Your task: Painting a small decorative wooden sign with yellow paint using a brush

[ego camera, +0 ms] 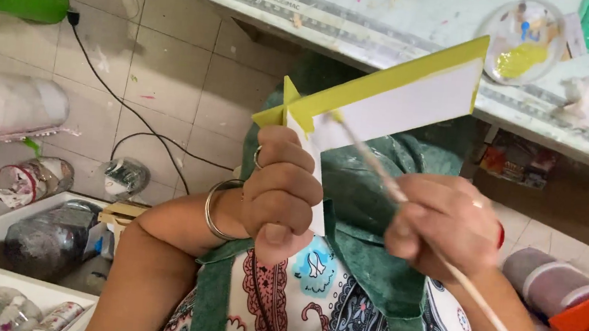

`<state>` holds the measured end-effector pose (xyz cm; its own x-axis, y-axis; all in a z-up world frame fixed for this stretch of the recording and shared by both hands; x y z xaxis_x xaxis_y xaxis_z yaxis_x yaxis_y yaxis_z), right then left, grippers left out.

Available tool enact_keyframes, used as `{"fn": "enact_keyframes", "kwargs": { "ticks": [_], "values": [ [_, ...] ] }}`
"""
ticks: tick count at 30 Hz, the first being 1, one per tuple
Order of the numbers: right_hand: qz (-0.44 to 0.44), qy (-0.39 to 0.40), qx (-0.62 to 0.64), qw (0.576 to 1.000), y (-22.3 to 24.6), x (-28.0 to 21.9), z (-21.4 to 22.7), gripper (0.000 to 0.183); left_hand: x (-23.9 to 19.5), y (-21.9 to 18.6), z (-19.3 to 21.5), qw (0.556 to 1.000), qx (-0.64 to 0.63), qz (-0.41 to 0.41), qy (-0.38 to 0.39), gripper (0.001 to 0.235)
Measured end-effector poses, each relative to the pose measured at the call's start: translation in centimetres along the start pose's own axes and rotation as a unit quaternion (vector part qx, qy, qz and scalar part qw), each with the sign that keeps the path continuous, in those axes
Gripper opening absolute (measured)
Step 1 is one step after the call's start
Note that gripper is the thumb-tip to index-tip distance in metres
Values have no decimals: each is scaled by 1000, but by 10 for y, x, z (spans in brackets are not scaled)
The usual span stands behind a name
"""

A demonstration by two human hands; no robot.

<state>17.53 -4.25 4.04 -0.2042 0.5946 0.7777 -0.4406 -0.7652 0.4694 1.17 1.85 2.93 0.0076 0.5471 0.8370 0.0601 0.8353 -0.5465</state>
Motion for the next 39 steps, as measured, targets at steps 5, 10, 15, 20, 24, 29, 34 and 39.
{"fn": "enact_keyframes", "kwargs": {
  "ticks": [5,10,15,20,24,29,34,39],
  "values": [
    [-31,10,37,999,-1,11,-6,8,-18,2,0,990,-55,92,-87,48],
    [-58,19,69,996,-5,16,-10,10,0,1,0,997,-23,53,-60,44],
    [38,28,123,991,1,18,-18,34,5,0,-1,1000,9,2,-19,40],
    [-86,50,-14,995,9,13,-18,3,5,-3,-1,1000,10,2,-27,41],
    [-58,61,58,995,-5,19,-13,13,14,-3,-3,999,-14,-1,-35,38],
    [-140,166,-45,975,-25,8,33,28,11,1,7,997,-8,-27,68,25],
    [9,-182,-48,982,-27,29,25,9,7,4,11,995,-4,-22,102,20],
    [61,-194,-97,974,-28,19,37,12,5,4,12,996,-15,-18,89,24]
  ]
}}
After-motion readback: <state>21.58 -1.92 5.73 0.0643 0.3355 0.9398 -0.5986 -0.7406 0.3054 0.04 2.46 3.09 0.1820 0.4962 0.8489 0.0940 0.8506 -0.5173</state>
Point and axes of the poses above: each hand's wrist, its own x-axis towards the middle knuckle, its own z-axis out of the back of the hand, y = z × x, the point moved 3 cm from there along x, towards the middle knuckle, and after that the axes turned 6 degrees about x, right-handed, at the moved point
